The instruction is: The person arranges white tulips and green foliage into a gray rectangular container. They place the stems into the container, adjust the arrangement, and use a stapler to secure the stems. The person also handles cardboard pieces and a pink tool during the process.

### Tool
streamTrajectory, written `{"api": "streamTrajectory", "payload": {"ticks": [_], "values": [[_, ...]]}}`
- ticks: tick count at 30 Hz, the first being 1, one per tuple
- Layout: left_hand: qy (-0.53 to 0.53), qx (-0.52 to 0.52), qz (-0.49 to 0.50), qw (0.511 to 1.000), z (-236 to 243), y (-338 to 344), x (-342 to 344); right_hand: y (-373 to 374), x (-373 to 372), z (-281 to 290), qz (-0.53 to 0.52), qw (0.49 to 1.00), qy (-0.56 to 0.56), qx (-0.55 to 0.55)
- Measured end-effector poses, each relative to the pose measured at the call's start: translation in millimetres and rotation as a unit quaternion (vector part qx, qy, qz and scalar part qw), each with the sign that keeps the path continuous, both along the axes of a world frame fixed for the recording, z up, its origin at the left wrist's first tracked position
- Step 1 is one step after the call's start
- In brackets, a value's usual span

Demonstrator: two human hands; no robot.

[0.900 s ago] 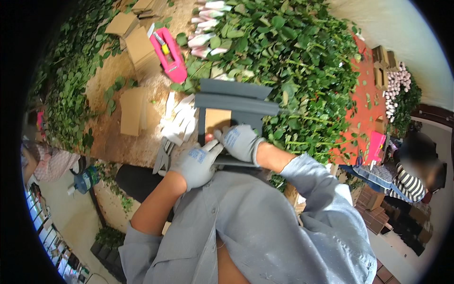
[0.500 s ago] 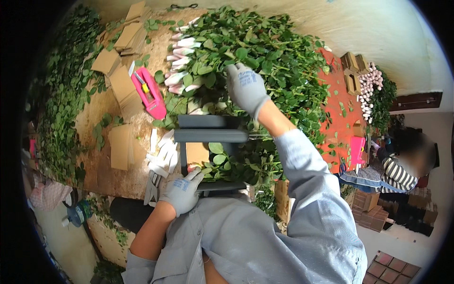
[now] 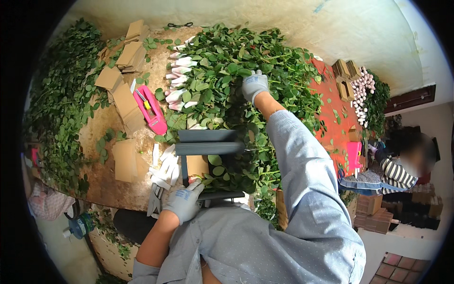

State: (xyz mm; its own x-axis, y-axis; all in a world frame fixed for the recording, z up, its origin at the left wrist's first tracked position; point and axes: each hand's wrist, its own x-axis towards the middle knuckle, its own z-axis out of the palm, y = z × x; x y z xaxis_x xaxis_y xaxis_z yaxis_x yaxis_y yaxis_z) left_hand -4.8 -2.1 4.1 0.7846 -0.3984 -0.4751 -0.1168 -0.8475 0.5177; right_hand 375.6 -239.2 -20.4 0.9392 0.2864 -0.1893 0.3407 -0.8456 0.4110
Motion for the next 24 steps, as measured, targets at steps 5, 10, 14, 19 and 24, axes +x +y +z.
{"api": "streamTrajectory", "payload": {"ticks": [5, 10, 14, 19, 24], "values": [[0.011, -0.001, 0.005, 1.000, 9, -2, 5, -7, 7, -14, 0.062, 0.997, -0.045, 0.003], [-0.006, -0.002, 0.006, 1.000, 2, 0, -1, -3, -2, -1, 0.075, 0.996, -0.031, 0.033], [-0.011, -0.003, 0.009, 1.000, 0, -1, -1, 0, -11, 39, 0.150, 0.985, -0.043, -0.077], [-0.014, 0.003, 0.004, 1.000, -2, -1, -2, -2, -15, 136, 0.218, 0.951, -0.215, 0.045], [-0.017, 0.010, 0.006, 1.000, -6, -1, -4, -14, -28, 194, 0.262, 0.915, -0.243, 0.189]]}}
